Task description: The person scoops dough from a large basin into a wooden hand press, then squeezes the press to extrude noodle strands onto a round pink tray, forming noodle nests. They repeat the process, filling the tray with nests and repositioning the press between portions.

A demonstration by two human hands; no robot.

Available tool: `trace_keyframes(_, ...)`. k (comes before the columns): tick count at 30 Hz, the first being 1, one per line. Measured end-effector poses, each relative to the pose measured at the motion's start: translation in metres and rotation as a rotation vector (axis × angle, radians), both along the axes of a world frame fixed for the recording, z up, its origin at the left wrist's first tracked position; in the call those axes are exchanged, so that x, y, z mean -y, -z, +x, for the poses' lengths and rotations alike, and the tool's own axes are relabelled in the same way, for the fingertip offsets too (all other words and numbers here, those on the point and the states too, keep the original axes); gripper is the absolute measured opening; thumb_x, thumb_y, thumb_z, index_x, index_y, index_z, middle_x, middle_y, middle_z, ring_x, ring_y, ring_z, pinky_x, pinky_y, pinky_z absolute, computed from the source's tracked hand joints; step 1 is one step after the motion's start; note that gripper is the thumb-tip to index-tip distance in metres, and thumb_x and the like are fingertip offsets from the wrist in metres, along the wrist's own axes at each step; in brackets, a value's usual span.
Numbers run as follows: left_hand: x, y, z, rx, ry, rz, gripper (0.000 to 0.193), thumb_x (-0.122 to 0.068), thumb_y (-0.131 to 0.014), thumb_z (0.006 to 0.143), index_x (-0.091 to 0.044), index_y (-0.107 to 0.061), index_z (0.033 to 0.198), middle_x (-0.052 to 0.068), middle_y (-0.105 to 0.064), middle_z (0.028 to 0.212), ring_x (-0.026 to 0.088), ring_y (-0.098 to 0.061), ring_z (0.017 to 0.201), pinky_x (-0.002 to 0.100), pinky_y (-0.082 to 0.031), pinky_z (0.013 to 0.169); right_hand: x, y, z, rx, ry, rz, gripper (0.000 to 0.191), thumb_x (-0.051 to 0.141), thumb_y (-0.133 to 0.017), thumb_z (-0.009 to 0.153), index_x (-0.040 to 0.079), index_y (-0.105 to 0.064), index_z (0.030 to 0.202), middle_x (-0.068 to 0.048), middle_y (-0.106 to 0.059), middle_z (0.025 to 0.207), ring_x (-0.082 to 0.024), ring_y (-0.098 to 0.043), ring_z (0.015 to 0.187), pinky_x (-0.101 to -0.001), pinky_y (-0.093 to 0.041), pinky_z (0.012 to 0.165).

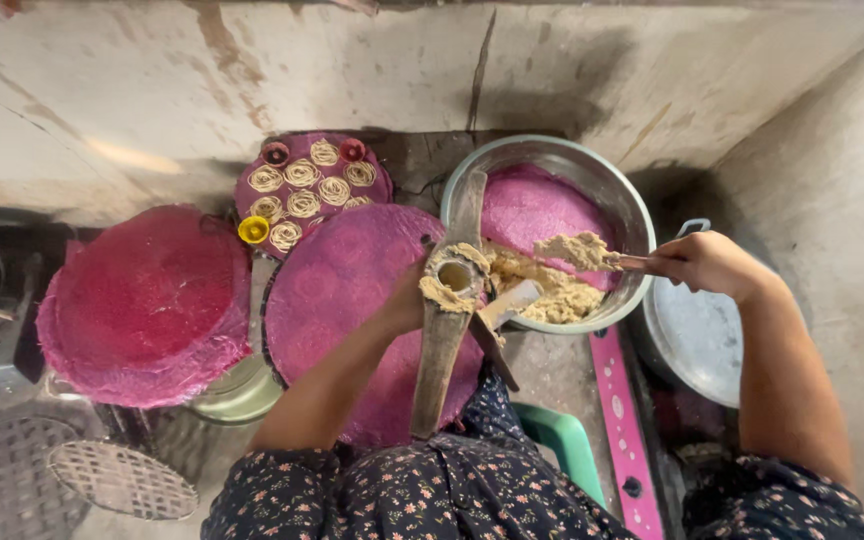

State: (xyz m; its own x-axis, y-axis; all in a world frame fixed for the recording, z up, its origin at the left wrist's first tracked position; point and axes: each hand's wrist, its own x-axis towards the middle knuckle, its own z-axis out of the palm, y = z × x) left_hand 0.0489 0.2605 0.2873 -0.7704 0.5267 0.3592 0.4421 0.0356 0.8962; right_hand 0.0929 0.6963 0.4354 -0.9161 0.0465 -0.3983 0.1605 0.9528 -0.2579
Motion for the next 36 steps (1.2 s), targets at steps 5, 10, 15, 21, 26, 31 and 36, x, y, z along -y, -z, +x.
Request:
trace_keyframes(5, -0.059, 0.055, -0.043, -0.290, 0.135, -0.126, 0.023, -0.017, -0.065, 0.115, -0.007, -0.068, 0.135, 0.011, -0.073, 0.133, 0.027, -0.068, 0.121, 0.046, -0.038, 0.121, 0.037, -0.092, 0.009, -0.216, -0.277, -0.040, 0.040, 0.047, -0.078, 0.076, 0.017, -0.082, 0.103, -0.007, -0.081, 0.084, -0.021, -0.070, 0.071, -0.0346, -0.058, 0.067)
trace_keyframes(10, -0.097, 0.065, -0.061, -0.406, 0.021, -0.145, 0.042, -0.025, -0.078, 0.084, -0.009, -0.069, 0.121, 0.016, -0.072, 0.120, 0.033, -0.068, 0.112, 0.040, -0.054, 0.098, 0.101, -0.141, 0.010, -0.138, -0.361, 0.341, 0.039, 0.050, -0.077, 0.079, 0.040, -0.081, 0.117, 0.004, -0.080, 0.099, -0.022, -0.073, 0.091, -0.0376, -0.058, 0.078)
trace_keyframes(15, -0.094, 0.036, -0.061, 0.298, 0.226, 0.239, 0.044, -0.027, -0.076, 0.086, -0.009, -0.068, 0.126, 0.018, -0.070, 0.125, 0.034, -0.068, 0.116, 0.041, -0.053, 0.099, 0.126, -0.172, 0.007, -0.468, -0.537, 0.484, 0.042, 0.050, -0.074, 0.076, 0.033, -0.077, 0.115, 0.004, -0.076, 0.098, -0.021, -0.071, 0.096, -0.0371, -0.055, 0.085)
trace_keyframes(21, -0.091, 0.012, -0.062, -0.266, -0.028, -0.214, 0.047, -0.031, -0.079, 0.082, -0.005, -0.068, 0.119, 0.019, -0.074, 0.107, 0.037, -0.071, 0.099, 0.043, -0.057, 0.088, 0.164, -0.168, 0.007, -0.344, -0.533, 0.732, 0.037, 0.053, -0.063, 0.086, 0.050, -0.073, 0.122, 0.011, -0.071, 0.091, -0.008, -0.066, 0.096, -0.0328, -0.047, 0.097)
trace_keyframes(26, -0.101, 0.017, -0.065, -0.152, -0.097, -0.506, 0.032, -0.028, -0.072, 0.090, -0.007, -0.072, 0.114, 0.017, -0.076, 0.108, 0.035, -0.074, 0.095, 0.041, -0.060, 0.086, 0.199, -0.111, 0.032, -0.877, -1.015, 0.920, 0.033, 0.023, -0.067, 0.088, 0.019, -0.073, 0.119, 0.007, -0.067, 0.086, -0.011, -0.067, 0.084, -0.0306, -0.049, 0.078)
trace_keyframes(31, -0.094, 0.042, -0.077, -0.191, -0.103, 0.067, 0.040, -0.026, -0.069, 0.092, -0.002, -0.063, 0.123, 0.018, -0.074, 0.108, 0.036, -0.072, 0.099, 0.043, -0.057, 0.087, 0.163, -0.130, 0.041, -0.957, -0.872, 0.916, 0.015, 0.031, -0.070, 0.088, 0.022, -0.077, 0.097, 0.005, -0.072, 0.083, -0.013, -0.072, 0.083, -0.0303, -0.056, 0.075)
trace_keyframes(36, -0.105, 0.067, -0.097, -0.118, -0.221, -0.030, 0.037, -0.026, -0.064, 0.097, -0.004, -0.062, 0.126, 0.019, -0.073, 0.110, 0.039, -0.070, 0.098, 0.045, -0.055, 0.087, 0.130, -0.169, 0.047, -1.114, -0.491, 0.610, 0.020, 0.050, -0.078, 0.092, 0.030, -0.073, 0.091, 0.008, -0.071, 0.082, -0.011, -0.071, 0.076, -0.0283, -0.053, 0.069)
